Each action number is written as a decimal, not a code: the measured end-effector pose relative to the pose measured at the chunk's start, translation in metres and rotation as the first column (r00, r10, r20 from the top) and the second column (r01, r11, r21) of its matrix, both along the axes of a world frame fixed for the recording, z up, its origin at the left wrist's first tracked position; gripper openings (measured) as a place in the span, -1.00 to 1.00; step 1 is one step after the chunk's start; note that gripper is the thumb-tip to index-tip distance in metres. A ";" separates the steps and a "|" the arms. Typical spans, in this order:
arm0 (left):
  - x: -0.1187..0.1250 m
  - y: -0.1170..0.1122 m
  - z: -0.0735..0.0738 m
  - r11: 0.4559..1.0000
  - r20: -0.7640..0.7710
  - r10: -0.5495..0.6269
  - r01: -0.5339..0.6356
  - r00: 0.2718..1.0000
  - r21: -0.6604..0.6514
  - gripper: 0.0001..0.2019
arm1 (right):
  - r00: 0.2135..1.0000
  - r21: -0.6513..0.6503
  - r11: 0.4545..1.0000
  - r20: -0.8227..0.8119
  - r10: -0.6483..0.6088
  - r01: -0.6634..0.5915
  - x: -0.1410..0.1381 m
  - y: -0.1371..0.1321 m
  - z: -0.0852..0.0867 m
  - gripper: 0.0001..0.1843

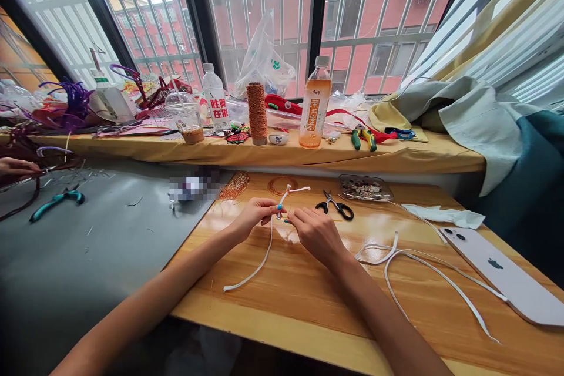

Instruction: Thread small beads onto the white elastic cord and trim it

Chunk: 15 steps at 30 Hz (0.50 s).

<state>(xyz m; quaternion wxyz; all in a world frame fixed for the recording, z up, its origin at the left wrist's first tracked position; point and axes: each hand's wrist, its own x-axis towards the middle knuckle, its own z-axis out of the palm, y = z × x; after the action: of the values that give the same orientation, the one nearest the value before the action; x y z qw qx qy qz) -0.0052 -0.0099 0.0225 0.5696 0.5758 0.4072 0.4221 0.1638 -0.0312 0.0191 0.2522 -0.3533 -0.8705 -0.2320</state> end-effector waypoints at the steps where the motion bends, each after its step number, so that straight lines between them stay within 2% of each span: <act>1: 0.000 0.000 0.000 1.000 -0.032 0.010 -0.009 0.999 0.015 -0.70 | 1.000 -0.069 0.997 -0.011 -0.020 0.019 0.000 0.000 0.001 -0.76; 4: 0.000 0.000 -0.003 0.997 -0.100 0.026 -0.018 0.995 0.079 -0.71 | 0.993 -0.331 0.941 -0.070 -0.091 0.063 -0.001 0.001 0.003 -0.75; 6: 0.001 0.000 -0.004 0.993 -0.127 0.009 0.006 0.992 0.115 -0.73 | 0.987 -0.501 0.865 -0.119 -0.111 0.037 0.000 0.001 0.004 -0.74; 9: 0.001 -0.002 -0.005 0.988 -0.152 -0.046 0.068 0.987 0.139 -0.74 | 0.976 -0.692 0.720 -0.185 -0.116 -0.045 0.002 0.004 0.004 -0.71; 12: 0.001 -0.003 -0.005 0.983 -0.175 -0.087 0.114 0.981 0.146 -0.72 | 0.956 -0.803 0.585 -0.249 -0.152 -0.116 0.004 0.007 0.002 -0.66; 15: -0.001 -0.004 -0.003 0.978 -0.170 -0.128 0.153 0.977 0.145 -0.69 | 0.928 -0.844 0.506 -0.315 -0.197 -0.179 0.004 0.010 -0.001 -0.59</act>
<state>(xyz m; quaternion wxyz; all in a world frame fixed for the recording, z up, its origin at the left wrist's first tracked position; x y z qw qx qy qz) -0.0064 -0.0137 0.0199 0.5167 0.6782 0.3750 0.3640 0.1675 -0.0208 0.0182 0.2014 -0.4731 -0.8029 0.3016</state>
